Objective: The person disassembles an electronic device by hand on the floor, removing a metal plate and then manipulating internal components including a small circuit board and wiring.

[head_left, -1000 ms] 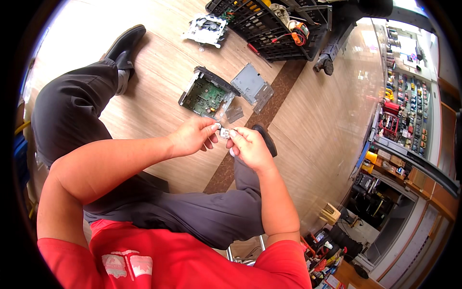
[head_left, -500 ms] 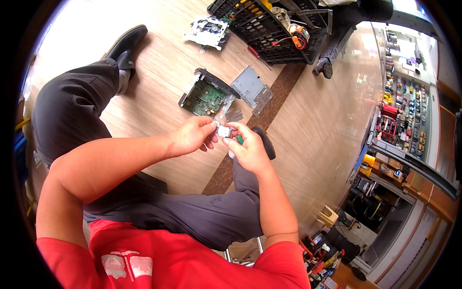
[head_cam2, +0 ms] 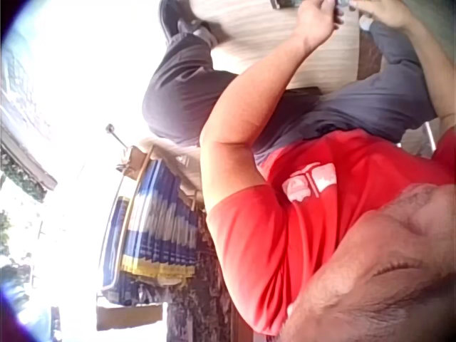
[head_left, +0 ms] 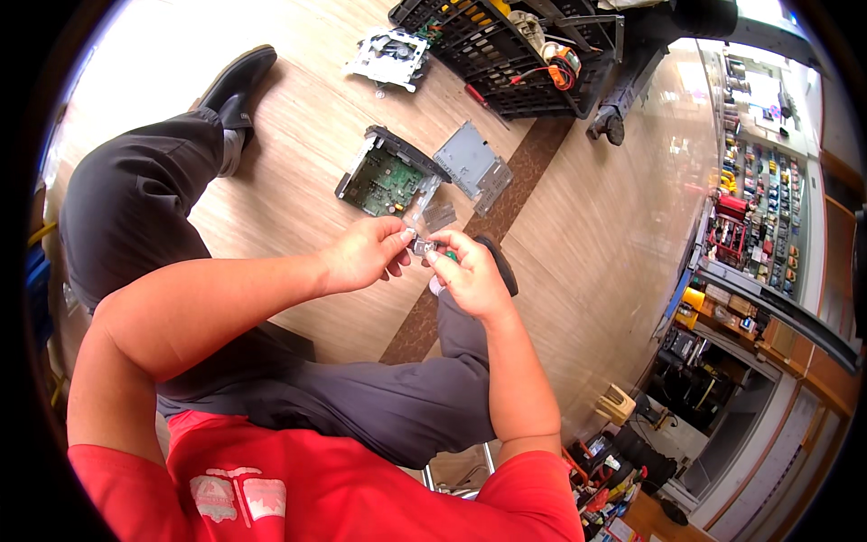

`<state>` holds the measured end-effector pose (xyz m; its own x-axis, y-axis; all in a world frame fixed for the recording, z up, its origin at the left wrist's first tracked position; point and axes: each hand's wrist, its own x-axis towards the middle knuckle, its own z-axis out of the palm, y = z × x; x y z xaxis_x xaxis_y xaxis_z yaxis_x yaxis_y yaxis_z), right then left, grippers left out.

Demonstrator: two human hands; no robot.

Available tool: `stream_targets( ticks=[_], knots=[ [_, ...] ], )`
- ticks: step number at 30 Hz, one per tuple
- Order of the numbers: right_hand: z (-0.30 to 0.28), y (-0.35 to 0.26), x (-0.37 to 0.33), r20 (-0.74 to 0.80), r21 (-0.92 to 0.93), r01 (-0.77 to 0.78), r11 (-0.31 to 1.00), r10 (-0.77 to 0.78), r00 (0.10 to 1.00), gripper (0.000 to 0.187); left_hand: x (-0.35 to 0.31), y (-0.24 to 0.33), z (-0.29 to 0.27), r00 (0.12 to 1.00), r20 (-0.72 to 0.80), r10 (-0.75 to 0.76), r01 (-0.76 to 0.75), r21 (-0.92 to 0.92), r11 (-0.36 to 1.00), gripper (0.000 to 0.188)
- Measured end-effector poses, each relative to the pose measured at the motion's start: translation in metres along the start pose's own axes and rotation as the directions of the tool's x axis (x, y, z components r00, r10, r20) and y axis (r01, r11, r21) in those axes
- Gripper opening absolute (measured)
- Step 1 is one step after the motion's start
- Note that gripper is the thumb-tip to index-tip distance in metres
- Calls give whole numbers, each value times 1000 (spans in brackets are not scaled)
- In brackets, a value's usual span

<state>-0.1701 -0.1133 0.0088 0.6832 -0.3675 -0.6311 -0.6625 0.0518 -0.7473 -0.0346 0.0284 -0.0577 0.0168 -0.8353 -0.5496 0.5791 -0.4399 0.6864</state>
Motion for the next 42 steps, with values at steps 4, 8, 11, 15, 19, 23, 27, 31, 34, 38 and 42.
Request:
stream_targets(
  ticks=[4,8,11,15,19,23,27,31,34,38,42],
  knots=[
    [1,1,0,-8,-18,-20,1000,20,1000,18,0,-1,1,1000,-17,13,-13,23,1000,26],
    [3,-3,-1,-1,-24,-67,997,67,998,17,-2,2,1,1000,-20,10,-9,47,999,26],
    [3,2,0,2,-31,-47,998,48,999,15,-2,3,0,1000,-9,2,-1,70,998,28],
    [4,6,1,18,-19,-71,997,72,997,16,-1,1,-1,1000,-17,-5,7,79,997,27],
    [5,7,1,30,-11,-103,995,103,994,17,-1,2,-1,1000,-19,-15,16,73,997,28],
    [5,9,1,37,13,-103,995,103,994,17,-2,4,-2,999,-16,-32,33,70,997,28],
    [6,7,0,36,13,-125,992,124,992,18,-2,2,-2,1000,-20,-22,24,93,995,28],
    [7,9,0,23,-7,-123,992,123,992,18,-1,2,-3,1000,-13,-17,18,122,992,28],
    [7,3,0,26,24,-156,987,155,988,19,-1,4,-5,999,3,-36,36,98,995,30],
    [4,-1,-4,3,-5,19,1000,-19,1000,26,2,10,-7,993,-19,-119,118,-68,991,30],
    [6,-2,-5,-14,-44,82,996,-83,996,29,2,13,-7,988,2,-156,156,-109,982,29]
  ],
)
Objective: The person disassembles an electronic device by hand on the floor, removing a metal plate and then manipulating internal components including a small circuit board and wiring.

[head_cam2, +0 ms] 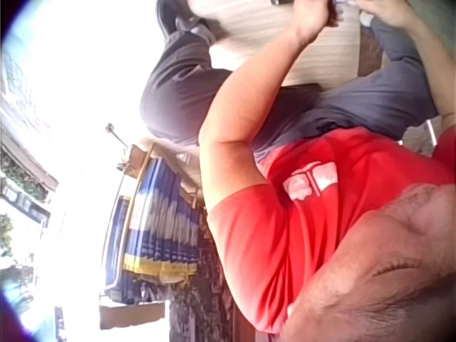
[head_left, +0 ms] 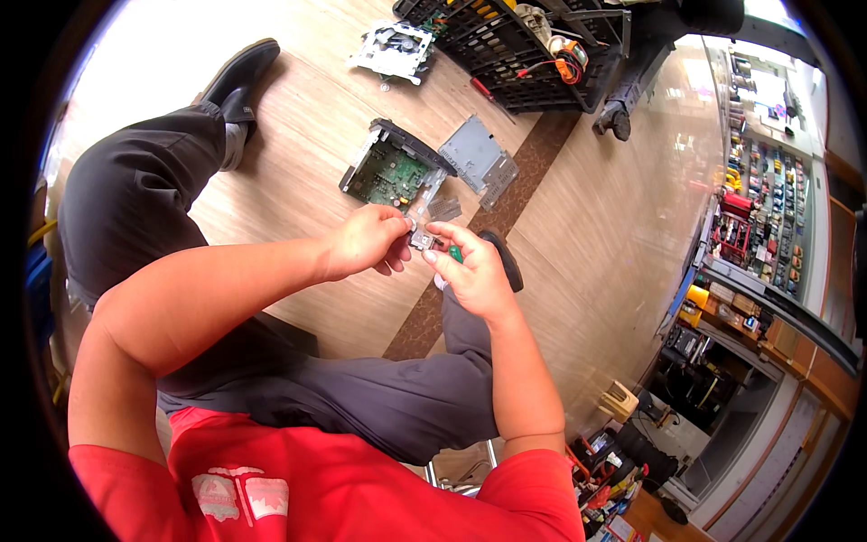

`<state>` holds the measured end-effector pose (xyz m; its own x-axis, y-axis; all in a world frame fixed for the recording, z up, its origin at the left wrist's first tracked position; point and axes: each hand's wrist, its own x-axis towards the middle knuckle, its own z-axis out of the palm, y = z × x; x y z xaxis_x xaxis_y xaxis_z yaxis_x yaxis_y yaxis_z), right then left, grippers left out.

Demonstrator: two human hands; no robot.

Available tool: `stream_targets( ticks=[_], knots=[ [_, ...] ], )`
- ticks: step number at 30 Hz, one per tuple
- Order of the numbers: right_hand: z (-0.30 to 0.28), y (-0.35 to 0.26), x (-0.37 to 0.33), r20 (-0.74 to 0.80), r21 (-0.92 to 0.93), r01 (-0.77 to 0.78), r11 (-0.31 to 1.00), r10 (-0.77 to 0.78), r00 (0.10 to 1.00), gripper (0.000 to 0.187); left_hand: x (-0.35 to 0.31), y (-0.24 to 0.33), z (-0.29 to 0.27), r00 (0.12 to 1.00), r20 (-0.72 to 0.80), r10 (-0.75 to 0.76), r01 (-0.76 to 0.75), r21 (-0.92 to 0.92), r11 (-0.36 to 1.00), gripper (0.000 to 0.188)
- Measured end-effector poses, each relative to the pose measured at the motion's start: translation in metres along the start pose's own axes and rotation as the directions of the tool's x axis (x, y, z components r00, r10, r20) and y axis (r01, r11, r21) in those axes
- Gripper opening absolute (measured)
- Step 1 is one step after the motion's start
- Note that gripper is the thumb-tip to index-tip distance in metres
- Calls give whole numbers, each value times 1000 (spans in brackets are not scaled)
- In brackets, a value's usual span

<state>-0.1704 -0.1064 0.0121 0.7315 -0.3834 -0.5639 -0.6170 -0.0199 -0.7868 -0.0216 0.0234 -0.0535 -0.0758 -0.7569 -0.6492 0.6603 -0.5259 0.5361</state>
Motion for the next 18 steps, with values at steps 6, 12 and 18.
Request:
stream_targets(
  ticks=[6,12,18],
  knots=[
    [-4,4,1,37,42,-59,997,58,998,26,-3,2,1,998,45,-49,48,20,999,31],
    [-9,4,3,92,404,-233,885,214,972,24,-1,-3,1,998,52,24,-24,2,1000,29],
    [-10,3,4,100,442,-256,860,236,966,27,1,-6,-1,993,95,74,-70,-43,997,26]
  ],
)
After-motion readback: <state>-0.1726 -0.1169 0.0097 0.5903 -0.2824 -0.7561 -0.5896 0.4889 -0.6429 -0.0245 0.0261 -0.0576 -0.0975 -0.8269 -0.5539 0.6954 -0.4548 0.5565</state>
